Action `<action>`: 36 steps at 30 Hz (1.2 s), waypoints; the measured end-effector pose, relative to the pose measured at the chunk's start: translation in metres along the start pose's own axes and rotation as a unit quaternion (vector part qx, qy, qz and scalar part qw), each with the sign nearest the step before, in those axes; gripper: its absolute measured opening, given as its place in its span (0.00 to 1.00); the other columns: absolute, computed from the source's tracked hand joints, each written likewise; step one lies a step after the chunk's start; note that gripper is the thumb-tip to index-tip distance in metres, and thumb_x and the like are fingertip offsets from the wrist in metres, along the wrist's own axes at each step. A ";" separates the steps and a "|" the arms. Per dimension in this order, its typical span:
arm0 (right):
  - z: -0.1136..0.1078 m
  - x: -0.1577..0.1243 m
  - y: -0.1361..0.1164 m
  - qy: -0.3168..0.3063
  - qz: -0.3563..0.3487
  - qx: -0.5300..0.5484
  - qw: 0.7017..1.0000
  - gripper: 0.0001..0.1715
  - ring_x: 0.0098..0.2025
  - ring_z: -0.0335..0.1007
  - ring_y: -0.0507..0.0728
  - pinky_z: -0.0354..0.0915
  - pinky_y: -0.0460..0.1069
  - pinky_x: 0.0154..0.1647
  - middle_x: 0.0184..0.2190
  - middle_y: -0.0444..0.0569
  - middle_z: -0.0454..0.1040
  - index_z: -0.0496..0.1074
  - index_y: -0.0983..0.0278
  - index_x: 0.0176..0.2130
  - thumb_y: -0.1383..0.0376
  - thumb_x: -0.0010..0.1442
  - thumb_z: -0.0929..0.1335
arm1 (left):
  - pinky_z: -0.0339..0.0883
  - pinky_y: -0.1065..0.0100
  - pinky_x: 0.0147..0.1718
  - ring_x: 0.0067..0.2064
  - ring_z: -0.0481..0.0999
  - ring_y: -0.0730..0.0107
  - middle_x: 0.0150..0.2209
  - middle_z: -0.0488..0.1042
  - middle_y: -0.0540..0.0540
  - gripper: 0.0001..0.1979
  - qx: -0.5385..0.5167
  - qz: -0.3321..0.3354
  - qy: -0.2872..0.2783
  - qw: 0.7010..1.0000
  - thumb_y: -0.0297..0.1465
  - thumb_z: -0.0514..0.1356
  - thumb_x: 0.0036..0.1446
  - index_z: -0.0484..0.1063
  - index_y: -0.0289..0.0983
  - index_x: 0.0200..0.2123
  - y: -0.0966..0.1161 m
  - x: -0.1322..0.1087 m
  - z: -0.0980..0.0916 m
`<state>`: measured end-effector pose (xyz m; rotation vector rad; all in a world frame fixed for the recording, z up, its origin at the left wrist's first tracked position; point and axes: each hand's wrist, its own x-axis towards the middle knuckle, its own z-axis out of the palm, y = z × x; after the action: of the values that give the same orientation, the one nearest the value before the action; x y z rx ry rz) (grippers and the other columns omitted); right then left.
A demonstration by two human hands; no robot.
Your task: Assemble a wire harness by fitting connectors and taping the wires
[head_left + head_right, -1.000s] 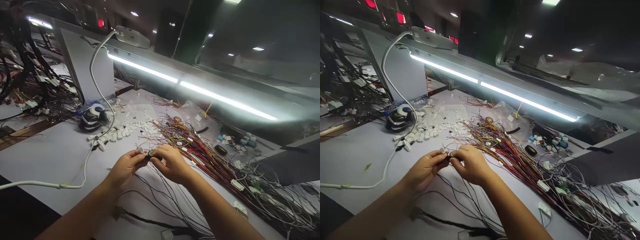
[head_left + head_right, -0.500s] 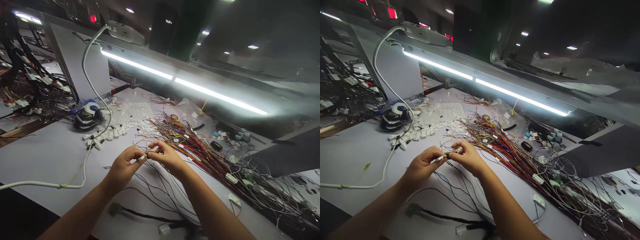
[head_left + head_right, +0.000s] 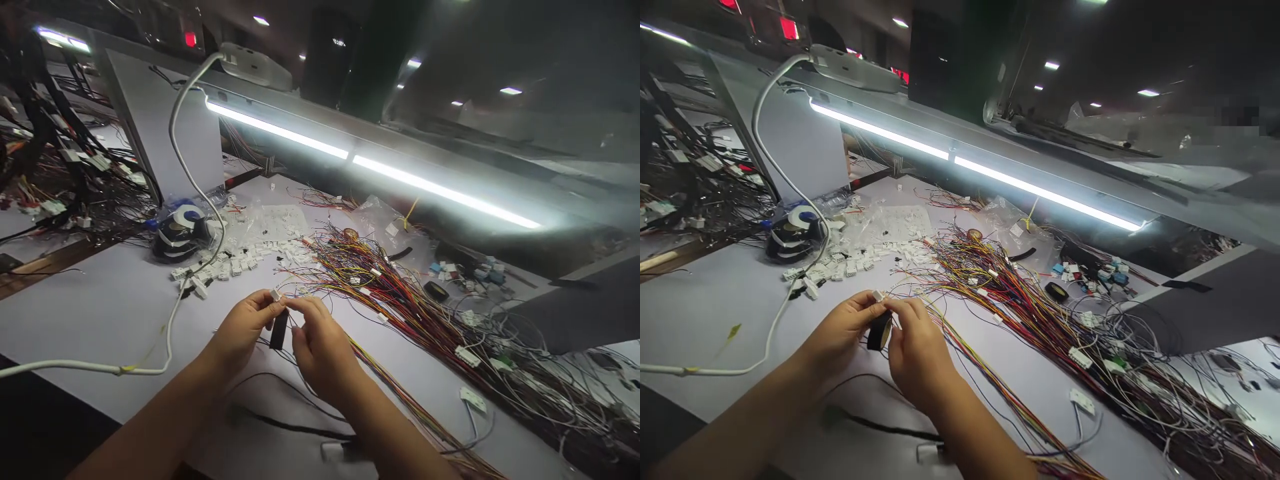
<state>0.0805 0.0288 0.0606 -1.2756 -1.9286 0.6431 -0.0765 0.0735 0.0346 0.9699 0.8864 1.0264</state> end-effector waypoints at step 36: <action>-0.023 -0.042 0.011 0.047 0.100 0.327 0.938 0.23 0.26 0.67 0.47 0.66 0.46 0.26 0.53 0.50 0.64 0.63 0.55 0.50 0.71 0.54 0.63 | 0.62 0.71 0.26 0.23 0.67 0.72 0.19 0.70 0.52 0.11 0.141 0.196 0.003 0.970 0.42 0.62 0.57 0.72 0.40 0.31 0.023 -0.018 0.049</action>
<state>0.1148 -0.0051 0.0543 -1.0417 -1.3331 1.1847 -0.0426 0.0509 0.0742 1.4226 0.8785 1.2572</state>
